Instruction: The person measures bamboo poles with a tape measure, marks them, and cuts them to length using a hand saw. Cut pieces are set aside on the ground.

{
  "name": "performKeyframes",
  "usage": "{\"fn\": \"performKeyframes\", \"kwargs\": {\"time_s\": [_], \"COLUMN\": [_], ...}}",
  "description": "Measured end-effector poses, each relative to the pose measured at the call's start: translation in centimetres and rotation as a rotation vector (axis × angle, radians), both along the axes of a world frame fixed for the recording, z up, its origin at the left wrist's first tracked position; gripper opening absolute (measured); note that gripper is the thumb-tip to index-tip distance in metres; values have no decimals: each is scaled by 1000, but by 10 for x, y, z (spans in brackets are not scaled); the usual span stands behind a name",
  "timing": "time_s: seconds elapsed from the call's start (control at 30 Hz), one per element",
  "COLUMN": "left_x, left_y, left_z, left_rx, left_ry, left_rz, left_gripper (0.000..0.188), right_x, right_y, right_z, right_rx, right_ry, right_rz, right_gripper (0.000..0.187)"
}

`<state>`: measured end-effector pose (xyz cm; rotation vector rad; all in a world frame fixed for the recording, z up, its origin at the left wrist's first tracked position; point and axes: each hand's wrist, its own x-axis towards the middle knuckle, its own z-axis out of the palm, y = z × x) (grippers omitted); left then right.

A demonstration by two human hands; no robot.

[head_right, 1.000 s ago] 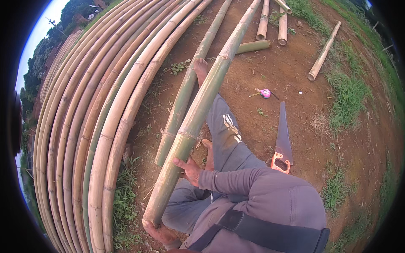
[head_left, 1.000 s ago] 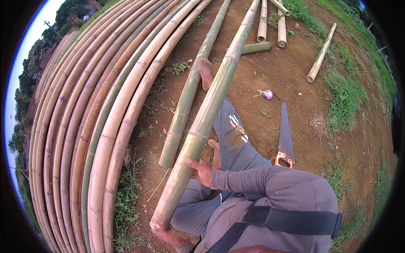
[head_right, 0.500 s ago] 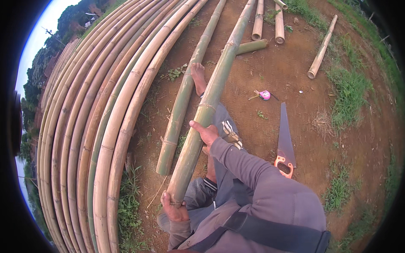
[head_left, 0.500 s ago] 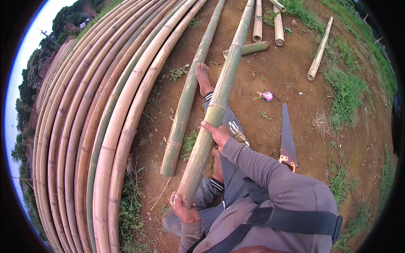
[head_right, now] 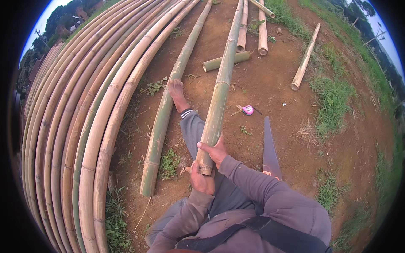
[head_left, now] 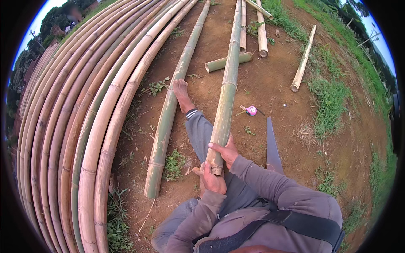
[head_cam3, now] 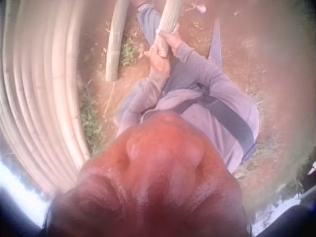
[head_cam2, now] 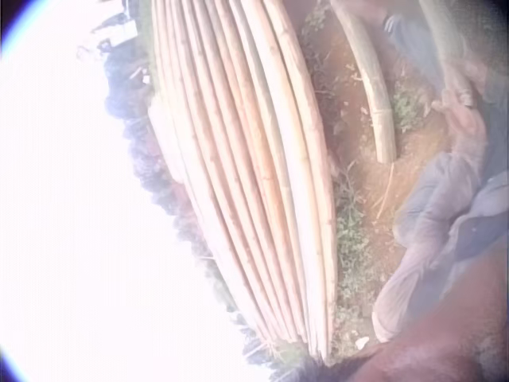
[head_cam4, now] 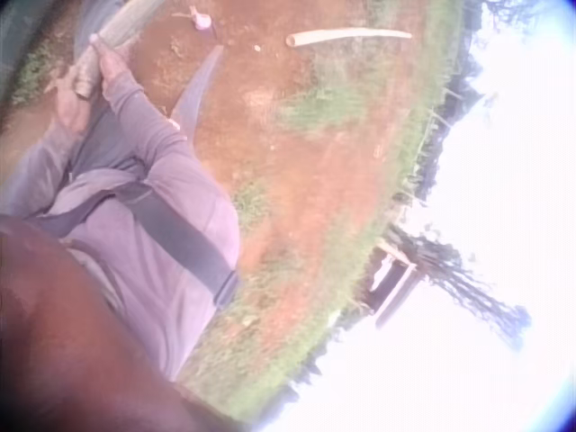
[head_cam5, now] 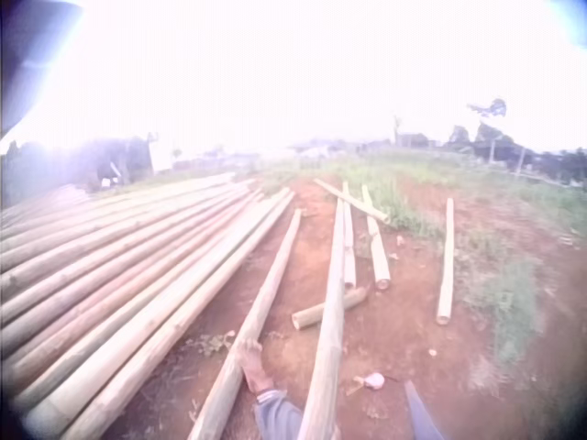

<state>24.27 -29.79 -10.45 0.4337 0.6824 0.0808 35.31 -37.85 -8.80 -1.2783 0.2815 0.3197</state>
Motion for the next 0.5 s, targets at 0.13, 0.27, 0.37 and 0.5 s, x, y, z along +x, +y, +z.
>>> {"fn": "performKeyframes", "kwargs": {"time_s": [0.13,0.27,0.37,0.5], "left_x": [17,65,74,31], "left_y": [-18,-1,24,57], "left_z": [16,8,-18,27], "left_rx": [31,-52,17,197], "left_ry": [-57,-3,37,-18], "left_rz": [-49,-192,-576,-664], "left_gripper": [43,45,52,66], "right_x": [12,75,102,105], "right_y": [-4,-2,-21,-48], "right_z": [-20,-25,-52,-78], "right_rx": [-109,-175,-279,-409], "right_ry": [-16,32,52,34], "right_rz": [-63,-57,-53,58], "right_gripper": [103,93,91,119]}}
